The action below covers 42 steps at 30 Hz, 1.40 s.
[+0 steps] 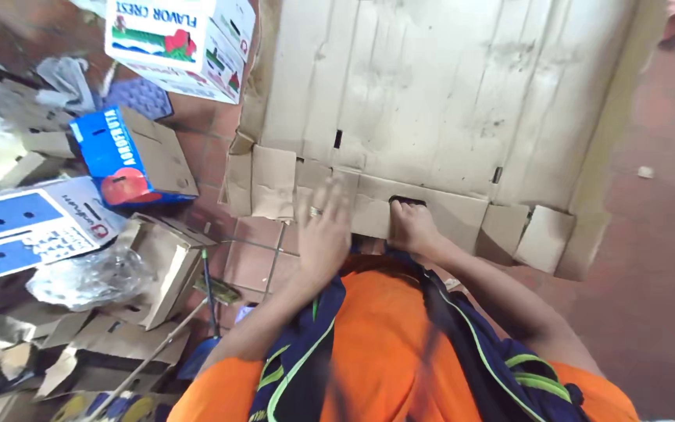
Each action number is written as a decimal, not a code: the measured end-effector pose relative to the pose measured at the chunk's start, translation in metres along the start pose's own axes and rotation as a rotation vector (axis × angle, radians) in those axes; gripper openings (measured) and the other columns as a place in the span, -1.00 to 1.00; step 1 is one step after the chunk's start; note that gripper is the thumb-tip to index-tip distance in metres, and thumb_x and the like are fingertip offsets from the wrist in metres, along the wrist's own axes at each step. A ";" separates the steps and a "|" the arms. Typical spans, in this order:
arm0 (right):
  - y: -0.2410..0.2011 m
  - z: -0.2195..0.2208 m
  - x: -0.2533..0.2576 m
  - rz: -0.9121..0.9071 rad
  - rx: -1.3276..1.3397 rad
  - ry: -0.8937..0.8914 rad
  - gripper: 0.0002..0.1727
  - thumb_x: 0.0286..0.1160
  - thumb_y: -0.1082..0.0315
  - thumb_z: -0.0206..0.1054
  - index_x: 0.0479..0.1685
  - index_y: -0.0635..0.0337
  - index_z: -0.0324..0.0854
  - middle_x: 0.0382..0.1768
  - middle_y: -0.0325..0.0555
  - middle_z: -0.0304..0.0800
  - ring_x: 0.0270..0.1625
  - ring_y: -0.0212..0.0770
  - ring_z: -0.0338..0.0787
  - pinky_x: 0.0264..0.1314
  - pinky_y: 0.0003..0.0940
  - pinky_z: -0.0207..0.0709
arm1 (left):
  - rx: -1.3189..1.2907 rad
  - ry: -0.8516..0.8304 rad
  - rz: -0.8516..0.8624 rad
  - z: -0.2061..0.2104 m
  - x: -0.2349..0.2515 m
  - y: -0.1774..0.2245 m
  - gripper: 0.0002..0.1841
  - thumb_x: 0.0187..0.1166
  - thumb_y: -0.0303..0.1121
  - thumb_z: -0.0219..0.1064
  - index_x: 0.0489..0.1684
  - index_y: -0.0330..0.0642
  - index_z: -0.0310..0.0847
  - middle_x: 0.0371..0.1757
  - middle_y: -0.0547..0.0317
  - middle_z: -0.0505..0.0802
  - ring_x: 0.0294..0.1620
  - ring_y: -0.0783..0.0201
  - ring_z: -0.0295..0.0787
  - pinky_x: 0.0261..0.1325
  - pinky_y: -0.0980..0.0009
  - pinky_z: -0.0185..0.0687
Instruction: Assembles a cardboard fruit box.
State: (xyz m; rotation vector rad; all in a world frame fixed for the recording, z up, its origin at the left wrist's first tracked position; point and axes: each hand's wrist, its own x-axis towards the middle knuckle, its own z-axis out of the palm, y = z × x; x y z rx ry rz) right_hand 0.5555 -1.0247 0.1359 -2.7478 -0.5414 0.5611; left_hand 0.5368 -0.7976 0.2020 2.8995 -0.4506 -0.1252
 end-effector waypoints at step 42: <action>0.091 -0.063 -0.089 0.464 0.856 0.496 -0.51 0.59 0.04 0.34 0.36 0.16 0.69 0.57 -0.01 0.61 0.72 -0.12 0.45 0.82 -0.12 0.27 | 0.139 0.261 0.080 0.103 0.084 -0.026 -0.27 0.68 0.34 -0.13 0.67 0.11 0.41 0.66 -0.03 0.59 0.76 -0.06 0.33 0.69 -0.07 0.08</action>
